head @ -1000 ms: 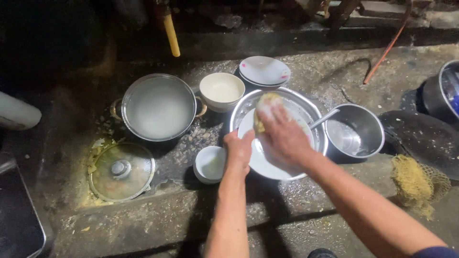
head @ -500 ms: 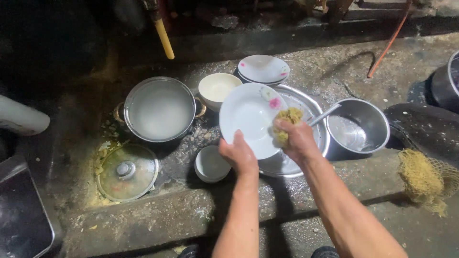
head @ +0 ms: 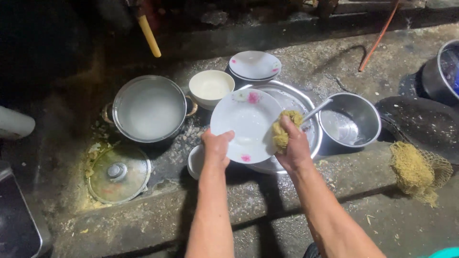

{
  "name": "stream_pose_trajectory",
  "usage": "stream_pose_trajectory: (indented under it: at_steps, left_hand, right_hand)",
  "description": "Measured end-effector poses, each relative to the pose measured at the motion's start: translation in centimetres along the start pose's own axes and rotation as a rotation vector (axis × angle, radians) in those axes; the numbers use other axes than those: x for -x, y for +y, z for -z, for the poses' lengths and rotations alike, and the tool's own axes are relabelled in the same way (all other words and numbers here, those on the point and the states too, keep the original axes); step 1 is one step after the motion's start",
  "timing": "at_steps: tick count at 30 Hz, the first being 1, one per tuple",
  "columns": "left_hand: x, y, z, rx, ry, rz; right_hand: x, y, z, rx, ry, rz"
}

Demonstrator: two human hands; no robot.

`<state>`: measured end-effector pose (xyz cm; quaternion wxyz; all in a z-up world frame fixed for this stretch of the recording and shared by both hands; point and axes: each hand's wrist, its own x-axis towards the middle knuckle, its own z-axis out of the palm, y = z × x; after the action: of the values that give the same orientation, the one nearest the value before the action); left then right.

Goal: The person washes various dishes and utensils in a large metal basin filled with soapy water. They scrub plates, bowls, chopsticks, and a ladle using a yellow sponge, rinsing them under a running tap and placing the clean items into a smaller metal bowl.

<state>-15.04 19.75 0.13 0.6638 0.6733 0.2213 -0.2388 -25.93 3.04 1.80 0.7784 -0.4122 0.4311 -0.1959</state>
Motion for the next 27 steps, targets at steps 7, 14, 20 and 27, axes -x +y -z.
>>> stream_pose_trajectory:
  at_steps: [7, 14, 20, 27]
  left_hand:
    - [-1.1, -2.4, 3.1, -0.101, -0.171, 0.042]
    - [3.2, -1.8, 1.8, 0.149, -0.362, 0.169]
    - [2.4, -2.9, -1.4, 0.315, -0.333, 0.193]
    - [-1.1, -2.6, 2.0, 0.350, -0.152, 0.049]
  right_hand:
    - [-6.1, 0.0, 4.6, -0.090, -0.314, -0.148]
    - [-4.5, 1.6, 1.2, -0.386, -0.399, -0.257]
    - [0.2, 1.3, -2.5, -0.412, -0.385, -0.221]
    - [1.3, -0.3, -2.1, -0.340, -0.403, -0.150]
